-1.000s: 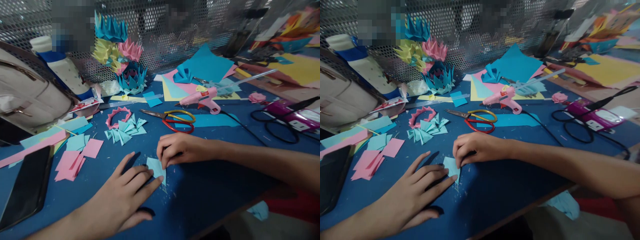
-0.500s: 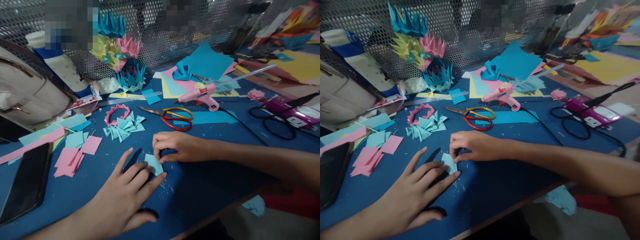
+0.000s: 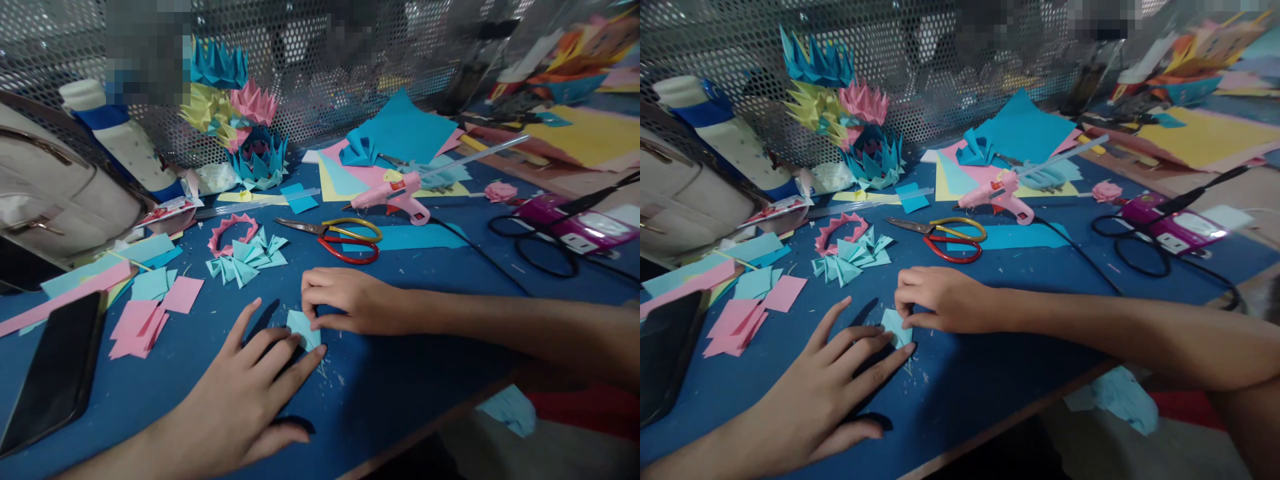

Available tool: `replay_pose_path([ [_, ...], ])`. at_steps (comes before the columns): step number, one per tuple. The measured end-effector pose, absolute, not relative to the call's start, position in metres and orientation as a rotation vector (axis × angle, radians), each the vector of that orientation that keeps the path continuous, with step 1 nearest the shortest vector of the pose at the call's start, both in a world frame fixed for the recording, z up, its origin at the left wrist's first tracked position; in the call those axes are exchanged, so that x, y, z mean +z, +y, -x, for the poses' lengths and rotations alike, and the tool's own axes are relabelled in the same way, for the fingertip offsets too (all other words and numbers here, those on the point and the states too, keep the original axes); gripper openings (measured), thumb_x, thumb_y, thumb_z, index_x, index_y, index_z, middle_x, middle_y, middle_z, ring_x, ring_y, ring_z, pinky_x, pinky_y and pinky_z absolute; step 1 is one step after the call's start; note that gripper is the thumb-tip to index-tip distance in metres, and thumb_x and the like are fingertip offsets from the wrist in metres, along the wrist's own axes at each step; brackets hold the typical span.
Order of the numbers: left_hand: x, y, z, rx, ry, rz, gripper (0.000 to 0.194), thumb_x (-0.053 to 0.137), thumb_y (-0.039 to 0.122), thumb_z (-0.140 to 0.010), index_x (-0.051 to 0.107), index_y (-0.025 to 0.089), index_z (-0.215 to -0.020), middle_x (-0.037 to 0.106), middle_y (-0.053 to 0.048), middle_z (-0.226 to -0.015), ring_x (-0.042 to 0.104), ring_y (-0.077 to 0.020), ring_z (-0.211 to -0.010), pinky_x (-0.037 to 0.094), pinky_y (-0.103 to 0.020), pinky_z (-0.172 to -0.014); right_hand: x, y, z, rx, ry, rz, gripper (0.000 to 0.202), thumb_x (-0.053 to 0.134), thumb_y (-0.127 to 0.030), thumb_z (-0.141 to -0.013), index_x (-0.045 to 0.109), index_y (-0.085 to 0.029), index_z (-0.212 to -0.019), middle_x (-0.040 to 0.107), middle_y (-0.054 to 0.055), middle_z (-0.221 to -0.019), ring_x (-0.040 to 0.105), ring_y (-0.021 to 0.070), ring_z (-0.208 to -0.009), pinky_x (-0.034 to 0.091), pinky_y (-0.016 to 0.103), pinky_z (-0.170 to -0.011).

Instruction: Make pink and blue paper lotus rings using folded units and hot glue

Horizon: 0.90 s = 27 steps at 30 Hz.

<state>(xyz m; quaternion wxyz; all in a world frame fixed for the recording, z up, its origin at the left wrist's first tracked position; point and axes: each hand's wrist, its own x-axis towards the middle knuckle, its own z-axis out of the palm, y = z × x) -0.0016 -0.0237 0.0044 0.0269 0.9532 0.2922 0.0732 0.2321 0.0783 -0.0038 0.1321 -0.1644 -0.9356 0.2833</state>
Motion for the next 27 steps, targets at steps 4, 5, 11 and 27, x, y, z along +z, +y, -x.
replay_pose_path([
  [4,0.0039,-0.0228,0.0017,0.23,0.896,-2.951,0.067,0.044,0.063,-0.092,0.042,0.021,-0.145,0.063,-0.005,-0.116,0.052,-0.0246,-0.115,-0.011,-0.053,-0.119,-0.0052,0.076,-0.2322,0.721,-2.743,0.474,0.016,0.057,-0.03,-0.094,0.061,-0.015,-0.09,0.055,0.005,-0.093,0.049,0.0166,-0.087,0.037,0.028,-0.078],
  [5,0.0039,-0.0226,0.0016,0.228,0.894,-2.952,0.067,0.044,0.062,-0.092,0.043,0.021,-0.145,0.063,-0.005,-0.116,0.052,-0.0247,-0.115,-0.011,-0.053,-0.119,-0.0054,0.0755,-0.2321,0.687,-2.755,0.47,0.016,0.057,-0.03,-0.095,0.06,-0.015,-0.091,0.055,0.005,-0.093,0.049,0.0168,-0.087,0.037,0.028,-0.077],
  [11,0.0047,-0.022,0.0012,0.227,0.897,-2.944,0.067,0.045,0.063,-0.091,0.043,0.022,-0.145,0.063,-0.004,-0.116,0.051,-0.0248,-0.114,-0.012,-0.054,-0.119,-0.0051,0.0727,-0.2313,0.554,-2.799,0.462,0.016,0.054,-0.029,-0.096,0.06,-0.015,-0.091,0.055,0.005,-0.094,0.048,0.0169,-0.085,0.036,0.029,-0.076],
  [27,0.0071,-0.02,0.0053,0.206,0.823,-2.985,0.06,0.046,0.061,-0.092,0.047,0.028,-0.141,0.063,-0.006,-0.12,0.053,-0.0264,-0.117,-0.008,-0.059,-0.117,-0.0056,0.0725,-0.2324,0.507,-2.821,0.445,0.018,0.052,-0.031,-0.097,0.06,-0.015,-0.092,0.055,0.006,-0.095,0.047,0.0174,-0.085,0.034,0.029,-0.075],
])
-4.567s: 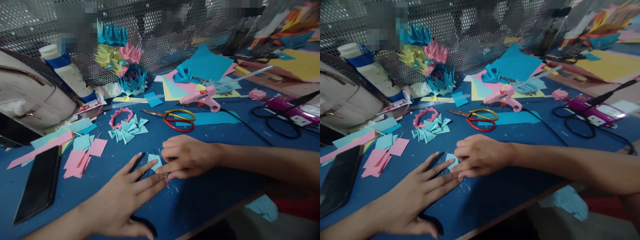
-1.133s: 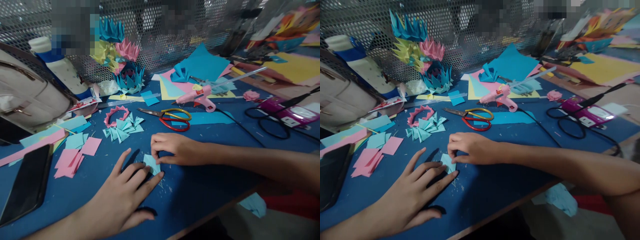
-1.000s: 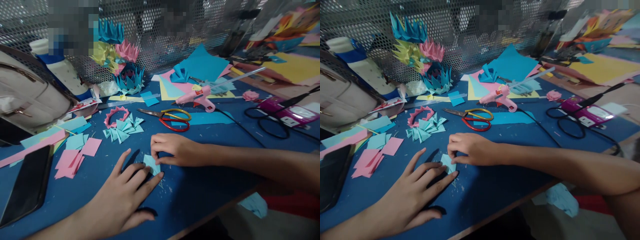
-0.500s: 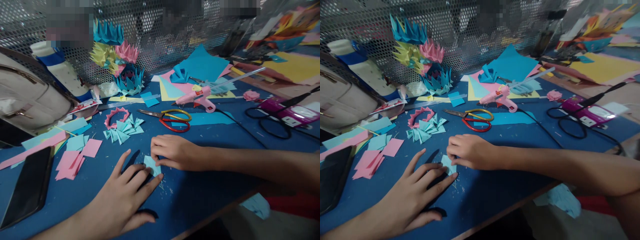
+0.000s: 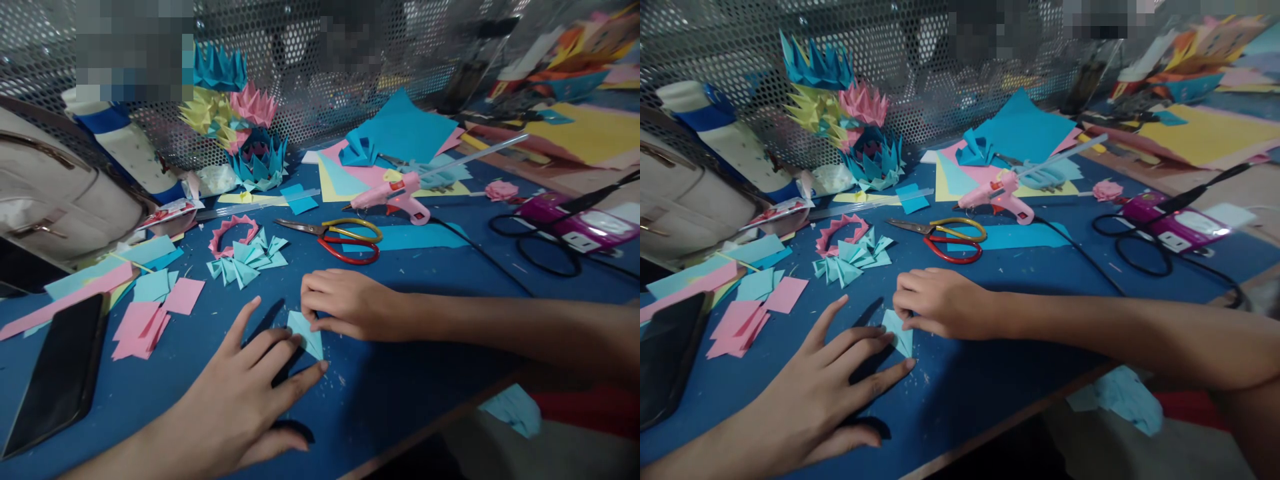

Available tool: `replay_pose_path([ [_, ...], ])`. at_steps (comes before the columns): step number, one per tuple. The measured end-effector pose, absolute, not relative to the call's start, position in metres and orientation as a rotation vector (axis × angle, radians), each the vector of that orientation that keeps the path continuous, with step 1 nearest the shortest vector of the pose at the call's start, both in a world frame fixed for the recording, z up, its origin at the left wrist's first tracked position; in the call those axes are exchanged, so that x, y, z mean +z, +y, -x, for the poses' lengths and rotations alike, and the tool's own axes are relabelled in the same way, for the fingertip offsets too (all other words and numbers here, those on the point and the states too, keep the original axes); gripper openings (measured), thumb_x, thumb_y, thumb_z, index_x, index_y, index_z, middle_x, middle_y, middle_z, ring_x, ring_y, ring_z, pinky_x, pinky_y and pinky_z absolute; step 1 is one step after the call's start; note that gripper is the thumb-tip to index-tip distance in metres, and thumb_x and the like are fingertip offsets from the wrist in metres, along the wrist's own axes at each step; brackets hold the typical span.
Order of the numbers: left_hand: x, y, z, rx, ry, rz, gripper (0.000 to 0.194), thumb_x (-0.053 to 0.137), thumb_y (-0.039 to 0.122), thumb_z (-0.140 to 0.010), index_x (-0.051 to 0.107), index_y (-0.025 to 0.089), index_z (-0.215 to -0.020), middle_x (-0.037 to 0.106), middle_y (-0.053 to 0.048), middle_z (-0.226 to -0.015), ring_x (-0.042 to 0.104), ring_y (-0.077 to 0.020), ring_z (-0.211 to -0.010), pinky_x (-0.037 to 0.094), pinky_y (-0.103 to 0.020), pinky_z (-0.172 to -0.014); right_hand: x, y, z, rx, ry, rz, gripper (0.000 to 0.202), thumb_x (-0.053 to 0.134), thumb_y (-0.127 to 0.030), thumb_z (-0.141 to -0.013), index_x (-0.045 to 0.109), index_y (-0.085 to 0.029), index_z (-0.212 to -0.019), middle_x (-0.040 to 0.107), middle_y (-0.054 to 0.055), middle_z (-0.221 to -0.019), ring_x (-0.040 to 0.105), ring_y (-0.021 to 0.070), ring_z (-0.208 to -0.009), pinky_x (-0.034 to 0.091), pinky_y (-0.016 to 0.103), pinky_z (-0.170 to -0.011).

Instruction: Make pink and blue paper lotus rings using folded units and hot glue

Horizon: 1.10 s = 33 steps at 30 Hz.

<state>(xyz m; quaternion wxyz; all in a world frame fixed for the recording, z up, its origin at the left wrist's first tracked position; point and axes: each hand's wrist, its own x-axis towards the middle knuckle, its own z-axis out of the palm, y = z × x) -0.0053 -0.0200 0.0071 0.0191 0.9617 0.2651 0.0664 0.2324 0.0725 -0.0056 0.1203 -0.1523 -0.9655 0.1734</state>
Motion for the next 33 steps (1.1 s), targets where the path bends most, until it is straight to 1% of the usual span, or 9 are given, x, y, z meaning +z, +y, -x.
replay_pose_path([
  [3,0.007,-0.021,0.005,0.219,0.815,-2.997,0.061,0.046,0.061,-0.092,0.045,0.028,-0.143,0.063,-0.006,-0.12,0.053,-0.0263,-0.117,-0.008,-0.059,-0.117,-0.006,0.073,-0.232,0.507,-2.815,0.443,0.018,0.052,-0.031,-0.097,0.06,-0.015,-0.092,0.055,0.006,-0.095,0.046,0.0171,-0.084,0.034,0.029,-0.074],
  [6,0.006,-0.022,0.003,0.214,0.852,-2.99,0.068,0.044,0.064,-0.091,0.042,0.023,-0.145,0.064,-0.006,-0.118,0.054,-0.0255,-0.115,-0.011,-0.057,-0.118,-0.007,0.073,-0.232,0.5,-2.812,0.433,0.018,0.051,-0.031,-0.097,0.059,-0.015,-0.093,0.055,0.006,-0.094,0.047,0.0172,-0.084,0.034,0.029,-0.075],
  [10,0.007,-0.022,-0.001,0.195,0.892,-2.969,0.074,0.042,0.068,-0.09,0.043,0.019,-0.145,0.064,-0.005,-0.114,0.054,-0.0252,-0.112,-0.013,-0.056,-0.118,-0.009,0.073,-0.232,0.464,-2.823,0.437,0.019,0.05,-0.031,-0.098,0.059,-0.016,-0.093,0.055,0.006,-0.096,0.047,0.0172,-0.085,0.034,0.03,-0.075],
  [20,0.006,-0.024,-0.002,0.234,0.917,-2.942,0.074,0.043,0.068,-0.089,0.045,0.018,-0.143,0.063,-0.006,-0.113,0.053,-0.0261,-0.111,-0.007,-0.059,-0.118,-0.009,0.068,-0.23,0.386,-2.83,0.47,0.017,0.05,-0.03,-0.097,0.057,-0.016,-0.091,0.056,0.006,-0.095,0.048,0.0171,-0.083,0.033,0.03,-0.072],
  [22,0.006,-0.024,-0.002,0.234,0.931,-2.916,0.073,0.043,0.068,-0.089,0.045,0.019,-0.143,0.063,-0.006,-0.113,0.054,-0.0262,-0.11,-0.006,-0.06,-0.118,-0.008,0.068,-0.231,0.439,-2.802,0.497,0.015,0.051,-0.028,-0.097,0.057,-0.015,-0.092,0.057,0.006,-0.095,0.048,0.0168,-0.083,0.034,0.029,-0.073],
  [26,0.006,-0.024,-0.002,0.23,0.953,-2.887,0.072,0.043,0.067,-0.089,0.042,0.02,-0.145,0.061,-0.007,-0.116,0.054,-0.0263,-0.11,-0.003,-0.062,-0.117,-0.002,0.08,-0.239,0.771,-2.651,0.451,0.017,0.054,-0.03,-0.096,0.062,-0.016,-0.101,0.057,0.005,-0.098,0.053,0.0137,-0.086,0.038,0.025,-0.074],
  [28,0.005,-0.024,-0.002,0.221,0.953,-2.886,0.073,0.043,0.068,-0.089,0.042,0.02,-0.145,0.061,-0.008,-0.117,0.053,-0.0264,-0.111,-0.005,-0.061,-0.117,0.002,0.089,-0.245,0.877,-2.637,0.28,0.021,0.054,-0.035,-0.096,0.068,-0.02,-0.103,0.056,0.002,-0.089,0.055,0.0112,-0.08,0.037,0.023,-0.07],
  [30,0.005,-0.024,-0.002,0.222,0.953,-2.886,0.074,0.042,0.069,-0.089,0.042,0.021,-0.145,0.061,-0.007,-0.117,0.053,-0.0263,-0.111,-0.007,-0.06,-0.117,0.006,0.097,-0.251,0.898,-2.714,0.096,0.026,0.052,-0.04,-0.097,0.071,-0.024,-0.104,0.053,-0.001,-0.076,0.052,0.0099,-0.07,0.035,0.023,-0.065],
  [33,0.004,-0.024,-0.001,0.236,0.953,-2.885,0.074,0.042,0.069,-0.088,0.043,0.021,-0.145,0.061,-0.007,-0.118,0.053,-0.0258,-0.109,-0.009,-0.058,-0.117,0.008,0.102,-0.255,0.863,-2.863,-0.018,0.03,0.05,-0.044,-0.097,0.07,-0.027,-0.112,0.049,-0.002,-0.069,0.049,0.0106,-0.064,0.032,0.025,-0.062],
])
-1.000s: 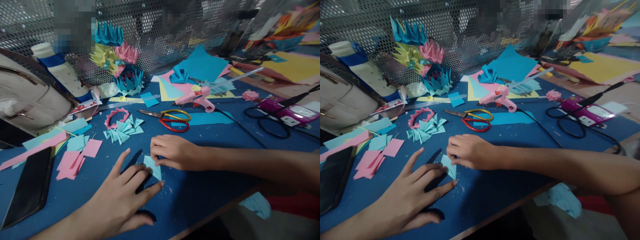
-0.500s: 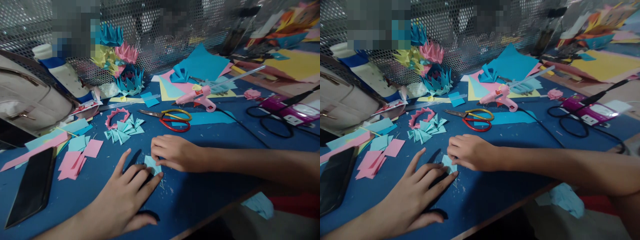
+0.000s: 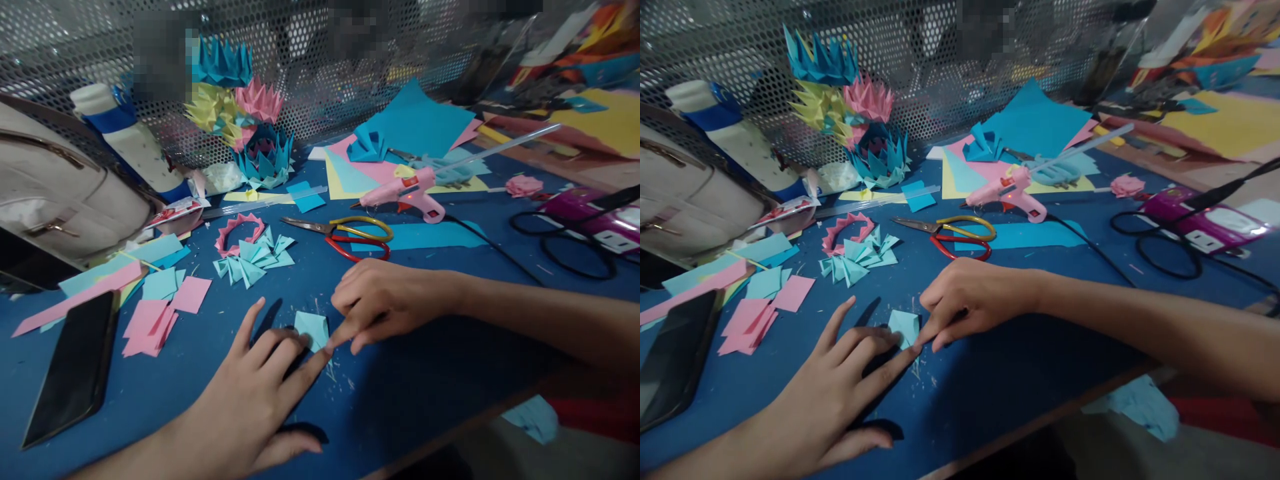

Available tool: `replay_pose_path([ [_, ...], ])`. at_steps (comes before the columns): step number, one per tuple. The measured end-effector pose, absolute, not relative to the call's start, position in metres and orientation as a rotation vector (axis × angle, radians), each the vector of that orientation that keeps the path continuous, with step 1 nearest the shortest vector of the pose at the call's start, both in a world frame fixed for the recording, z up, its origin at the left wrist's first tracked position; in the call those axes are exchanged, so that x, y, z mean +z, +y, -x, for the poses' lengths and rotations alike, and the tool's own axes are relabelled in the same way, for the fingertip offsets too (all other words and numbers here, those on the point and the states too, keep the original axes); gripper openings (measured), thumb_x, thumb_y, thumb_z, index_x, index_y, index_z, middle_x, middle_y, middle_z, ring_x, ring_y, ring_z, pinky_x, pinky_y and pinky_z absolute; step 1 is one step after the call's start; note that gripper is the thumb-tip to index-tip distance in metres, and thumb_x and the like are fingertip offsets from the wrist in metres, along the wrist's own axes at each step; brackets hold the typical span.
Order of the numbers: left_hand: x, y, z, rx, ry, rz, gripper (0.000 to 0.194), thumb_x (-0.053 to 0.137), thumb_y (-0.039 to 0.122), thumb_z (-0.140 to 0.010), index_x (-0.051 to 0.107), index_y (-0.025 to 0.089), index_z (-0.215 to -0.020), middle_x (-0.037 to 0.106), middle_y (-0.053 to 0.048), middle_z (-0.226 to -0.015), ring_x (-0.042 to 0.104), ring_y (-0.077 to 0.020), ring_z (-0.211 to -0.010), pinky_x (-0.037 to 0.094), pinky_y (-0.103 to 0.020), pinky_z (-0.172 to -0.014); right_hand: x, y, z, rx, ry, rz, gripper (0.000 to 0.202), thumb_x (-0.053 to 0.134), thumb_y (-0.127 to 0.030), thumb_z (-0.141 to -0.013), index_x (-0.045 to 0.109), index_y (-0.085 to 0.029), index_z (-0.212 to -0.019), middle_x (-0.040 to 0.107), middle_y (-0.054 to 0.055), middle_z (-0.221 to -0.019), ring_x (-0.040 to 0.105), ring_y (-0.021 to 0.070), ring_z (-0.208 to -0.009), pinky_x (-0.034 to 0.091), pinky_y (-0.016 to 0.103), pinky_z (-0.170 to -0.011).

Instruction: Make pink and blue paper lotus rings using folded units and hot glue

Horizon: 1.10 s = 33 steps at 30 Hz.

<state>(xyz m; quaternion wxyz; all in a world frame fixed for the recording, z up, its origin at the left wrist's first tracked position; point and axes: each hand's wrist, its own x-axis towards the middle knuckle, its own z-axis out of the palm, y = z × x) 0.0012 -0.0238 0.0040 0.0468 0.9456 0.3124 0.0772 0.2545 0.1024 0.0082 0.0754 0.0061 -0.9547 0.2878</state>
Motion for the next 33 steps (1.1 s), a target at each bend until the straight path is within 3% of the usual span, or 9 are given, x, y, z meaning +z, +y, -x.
replay_pose_path([
  [14,0.002,-0.024,0.0,0.262,0.94,-2.879,0.075,0.044,0.069,-0.088,0.043,0.02,-0.145,0.062,-0.007,-0.118,0.054,-0.0257,-0.111,-0.008,-0.06,-0.118,0.001,0.118,-0.254,0.405,-2.968,0.059,0.028,0.047,-0.04,-0.099,0.068,-0.034,-0.118,0.051,-0.001,-0.069,0.047,0.0142,-0.068,0.028,0.029,-0.063],
  [18,0.003,-0.023,0.001,0.252,0.935,-2.864,0.07,0.045,0.065,-0.09,0.044,0.021,-0.144,0.062,-0.007,-0.118,0.055,-0.0253,-0.11,-0.006,-0.061,-0.118,0.006,0.108,-0.252,0.305,-2.956,0.052,0.028,0.045,-0.036,-0.1,0.069,-0.028,-0.114,0.053,0.0,-0.072,0.046,0.0151,-0.069,0.029,0.03,-0.063],
  [27,0.003,-0.015,0.001,0.477,0.962,-2.783,0.027,0.047,0.026,-0.099,0.061,0.019,-0.122,0.068,-0.004,-0.108,0.061,-0.0178,-0.101,0.011,-0.055,-0.119,0.001,0.094,-0.244,0.229,-2.765,0.072,0.022,0.051,-0.033,-0.098,0.07,-0.022,-0.097,0.064,0.002,-0.091,0.051,0.0148,-0.081,0.034,0.028,-0.07],
  [33,0.006,-0.003,-0.006,0.456,1.048,-2.657,0.022,0.048,0.023,-0.1,0.058,0.022,-0.12,0.067,-0.003,-0.114,0.06,-0.0164,-0.102,0.024,-0.046,-0.112,0.0,0.094,-0.243,0.356,-2.731,0.052,0.021,0.051,-0.028,-0.098,0.069,-0.02,-0.096,0.066,0.003,-0.093,0.053,0.0144,-0.085,0.038,0.027,-0.073],
])
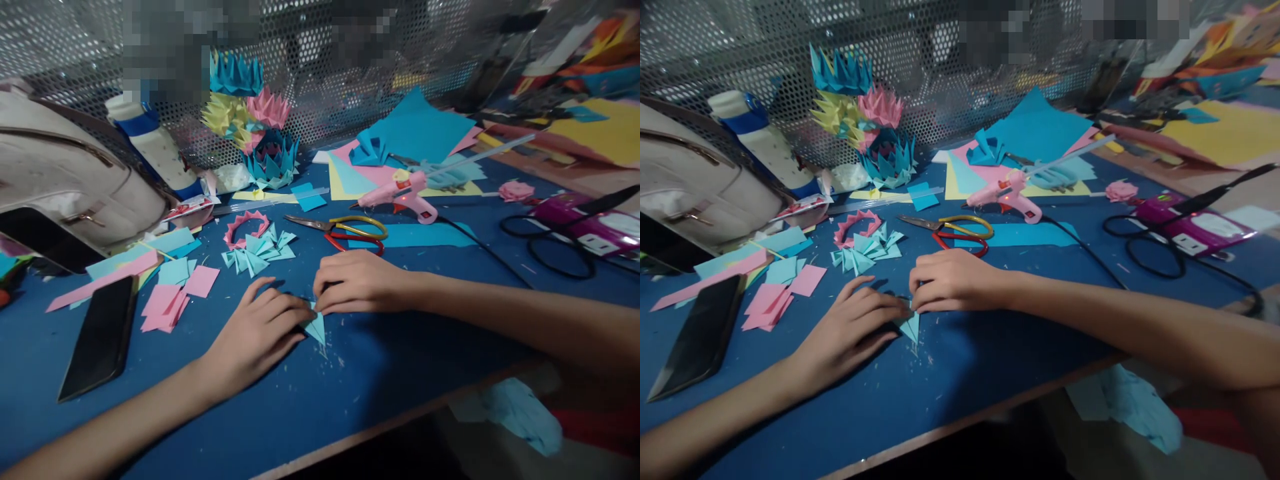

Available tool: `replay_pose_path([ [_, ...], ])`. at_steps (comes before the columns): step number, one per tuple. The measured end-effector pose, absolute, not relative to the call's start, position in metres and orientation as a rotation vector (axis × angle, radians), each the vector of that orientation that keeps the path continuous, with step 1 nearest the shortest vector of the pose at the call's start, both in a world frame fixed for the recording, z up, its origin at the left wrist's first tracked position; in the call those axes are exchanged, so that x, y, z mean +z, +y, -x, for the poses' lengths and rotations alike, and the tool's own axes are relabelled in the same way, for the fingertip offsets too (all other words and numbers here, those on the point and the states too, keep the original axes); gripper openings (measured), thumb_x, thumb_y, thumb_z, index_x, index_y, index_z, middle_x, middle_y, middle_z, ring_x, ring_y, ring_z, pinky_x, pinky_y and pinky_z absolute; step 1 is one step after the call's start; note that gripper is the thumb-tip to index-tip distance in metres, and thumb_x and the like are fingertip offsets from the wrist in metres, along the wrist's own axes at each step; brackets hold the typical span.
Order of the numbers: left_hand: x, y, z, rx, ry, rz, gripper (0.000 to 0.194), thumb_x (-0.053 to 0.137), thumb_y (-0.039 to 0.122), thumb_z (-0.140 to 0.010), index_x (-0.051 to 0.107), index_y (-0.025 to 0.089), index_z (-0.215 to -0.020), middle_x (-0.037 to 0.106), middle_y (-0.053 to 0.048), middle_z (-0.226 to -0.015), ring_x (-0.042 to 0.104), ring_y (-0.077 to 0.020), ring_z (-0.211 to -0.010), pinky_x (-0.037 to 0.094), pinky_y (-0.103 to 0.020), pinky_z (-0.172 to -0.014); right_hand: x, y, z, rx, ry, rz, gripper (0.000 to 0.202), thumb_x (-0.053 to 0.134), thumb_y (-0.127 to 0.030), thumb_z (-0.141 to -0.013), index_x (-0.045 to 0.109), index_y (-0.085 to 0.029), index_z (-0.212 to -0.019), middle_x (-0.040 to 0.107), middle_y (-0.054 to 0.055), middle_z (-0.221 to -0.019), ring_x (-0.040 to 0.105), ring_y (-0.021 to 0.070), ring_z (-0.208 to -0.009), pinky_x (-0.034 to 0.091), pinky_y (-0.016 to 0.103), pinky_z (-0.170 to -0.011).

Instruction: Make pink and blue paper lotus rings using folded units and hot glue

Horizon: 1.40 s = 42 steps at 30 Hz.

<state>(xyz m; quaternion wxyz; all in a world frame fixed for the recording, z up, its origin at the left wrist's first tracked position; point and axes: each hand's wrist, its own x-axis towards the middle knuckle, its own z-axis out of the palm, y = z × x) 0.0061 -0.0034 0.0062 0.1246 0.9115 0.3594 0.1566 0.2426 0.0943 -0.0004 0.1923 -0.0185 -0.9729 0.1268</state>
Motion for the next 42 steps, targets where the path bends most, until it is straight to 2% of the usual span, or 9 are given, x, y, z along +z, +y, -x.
replay_pose_path([
  [5,0.01,0.008,-0.009,0.498,0.974,-2.528,0.013,0.052,0.02,-0.098,0.065,0.022,-0.102,0.066,-0.002,-0.098,0.059,-0.0158,-0.095,0.03,-0.038,-0.1,-0.001,0.095,-0.243,0.379,-2.709,0.02,0.022,0.051,-0.03,-0.098,0.07,-0.019,-0.096,0.066,0.004,-0.093,0.054,0.0142,-0.084,0.04,0.027,-0.072],
  [8,0.011,0.012,-0.008,0.527,0.898,-2.551,0.017,0.05,0.016,-0.098,0.066,0.022,-0.093,0.065,0.0,-0.091,0.058,-0.0138,-0.087,0.03,-0.037,-0.099,-0.001,0.095,-0.244,0.393,-2.717,-0.004,0.022,0.051,-0.03,-0.098,0.07,-0.019,-0.097,0.067,0.004,-0.093,0.055,0.0146,-0.087,0.041,0.026,-0.074],
  [15,0.008,0.014,0.003,0.554,0.747,-2.716,0.031,0.034,0.017,-0.103,0.065,0.019,-0.098,0.067,-0.004,-0.093,0.059,-0.0147,-0.087,0.028,-0.041,-0.105,0.003,0.092,-0.246,0.336,-2.754,-0.11,0.022,0.05,-0.03,-0.099,0.07,-0.022,-0.097,0.068,0.003,-0.096,0.056,0.014,-0.088,0.041,0.027,-0.074],
  [23,0.009,0.021,0.007,0.533,0.784,-2.588,0.017,0.052,0.025,-0.098,0.068,0.022,-0.094,0.066,-0.002,-0.092,0.059,-0.0154,-0.093,0.031,-0.038,-0.101,-0.001,0.081,-0.242,0.207,-2.807,-0.177,0.022,0.045,-0.02,-0.1,0.066,-0.021,-0.107,0.069,0.002,-0.104,0.056,0.014,-0.093,0.04,0.029,-0.072],
  [29,0.01,0.024,0.007,0.489,0.8,-2.507,0.013,0.056,0.026,-0.096,0.068,0.023,-0.091,0.066,-0.002,-0.094,0.058,-0.0159,-0.095,0.031,-0.037,-0.098,-0.001,0.079,-0.241,0.228,-2.82,-0.184,0.023,0.046,-0.019,-0.099,0.064,-0.023,-0.114,0.069,0.002,-0.105,0.056,0.0131,-0.091,0.04,0.028,-0.071],
  [32,0.011,0.02,0.006,0.528,0.923,-2.514,0.013,0.057,0.03,-0.095,0.065,0.021,-0.096,0.065,-0.003,-0.095,0.057,-0.0173,-0.092,0.033,-0.036,-0.092,-0.001,0.078,-0.241,0.291,-2.825,-0.159,0.023,0.046,-0.02,-0.1,0.064,-0.023,-0.114,0.069,0.002,-0.105,0.056,0.0133,-0.091,0.04,0.029,-0.073],
  [36,0.012,0.01,-0.001,0.507,1.227,-2.45,0.027,0.066,0.044,-0.088,0.061,0.018,-0.093,0.064,0.0,-0.08,0.055,-0.0172,-0.075,0.032,-0.034,-0.075,-0.001,0.078,-0.24,0.507,-2.765,-0.084,0.018,0.053,-0.023,-0.097,0.068,-0.021,-0.107,0.069,0.003,-0.098,0.057,0.0142,-0.09,0.041,0.029,-0.075],
  [39,0.013,0.004,-0.009,0.461,1.284,-2.336,0.017,0.066,0.036,-0.089,0.062,0.02,-0.085,0.064,0.002,-0.077,0.057,-0.016,-0.073,0.03,-0.033,-0.074,-0.002,0.079,-0.238,0.739,-2.604,0.144,0.016,0.058,-0.027,-0.094,0.068,-0.018,-0.103,0.069,0.004,-0.095,0.056,0.015,-0.091,0.043,0.028,-0.081],
  [42,0.013,0.002,-0.016,0.469,1.277,-2.24,0.007,0.063,0.023,-0.089,0.064,0.022,-0.082,0.065,0.003,-0.08,0.059,-0.0155,-0.078,0.03,-0.034,-0.076,-0.002,0.08,-0.237,0.83,-2.589,0.33,0.022,0.064,-0.029,-0.09,0.067,-0.017,-0.107,0.068,0.006,-0.1,0.055,0.0171,-0.094,0.042,0.03,-0.083],
])
